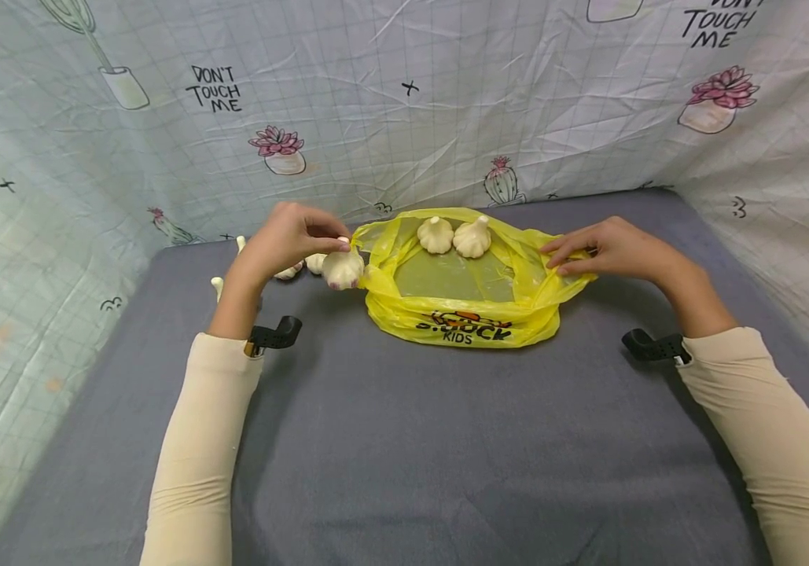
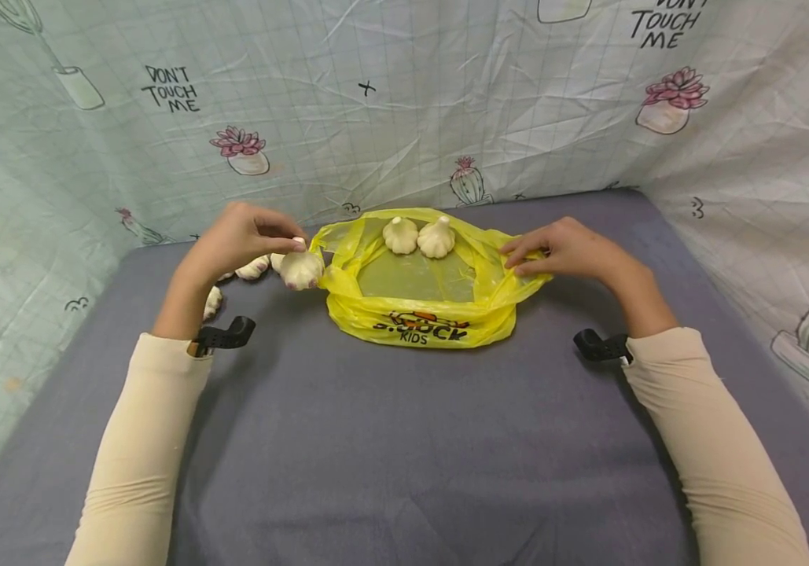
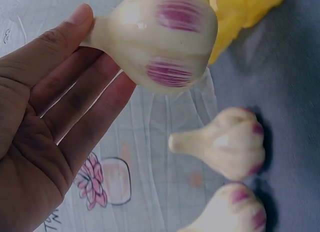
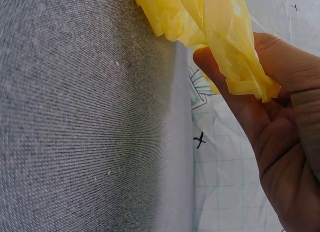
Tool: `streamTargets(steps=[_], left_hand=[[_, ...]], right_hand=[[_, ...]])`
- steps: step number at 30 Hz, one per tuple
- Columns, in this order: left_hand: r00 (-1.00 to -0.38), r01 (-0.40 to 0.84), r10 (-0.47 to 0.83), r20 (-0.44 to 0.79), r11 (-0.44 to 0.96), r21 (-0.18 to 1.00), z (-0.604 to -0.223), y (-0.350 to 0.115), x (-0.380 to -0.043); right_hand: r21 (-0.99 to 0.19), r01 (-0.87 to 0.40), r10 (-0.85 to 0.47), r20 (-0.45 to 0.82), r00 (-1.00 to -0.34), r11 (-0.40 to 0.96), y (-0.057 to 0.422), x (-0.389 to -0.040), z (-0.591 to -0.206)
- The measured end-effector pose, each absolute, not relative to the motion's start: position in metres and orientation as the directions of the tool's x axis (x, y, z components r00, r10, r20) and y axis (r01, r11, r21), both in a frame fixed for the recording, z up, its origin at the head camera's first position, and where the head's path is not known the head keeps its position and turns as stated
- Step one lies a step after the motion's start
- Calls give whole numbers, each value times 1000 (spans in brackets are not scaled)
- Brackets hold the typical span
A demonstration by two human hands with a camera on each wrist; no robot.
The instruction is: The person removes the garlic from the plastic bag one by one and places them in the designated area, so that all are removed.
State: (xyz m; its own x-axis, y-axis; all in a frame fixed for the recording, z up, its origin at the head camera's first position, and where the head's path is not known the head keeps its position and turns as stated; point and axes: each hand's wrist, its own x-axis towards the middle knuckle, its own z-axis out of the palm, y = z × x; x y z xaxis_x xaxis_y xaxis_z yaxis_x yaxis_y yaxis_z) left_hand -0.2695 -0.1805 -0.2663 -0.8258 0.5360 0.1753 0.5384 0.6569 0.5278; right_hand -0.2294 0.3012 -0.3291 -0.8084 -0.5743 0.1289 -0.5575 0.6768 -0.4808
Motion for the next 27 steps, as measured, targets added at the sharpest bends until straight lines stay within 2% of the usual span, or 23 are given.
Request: streamTargets(steps=[27], left_hand=[[-906,419,399,145,786,454,-270,-247,-253]], right_hand=[[-482,-544,-568,110,-815,687,301,-229,-329]])
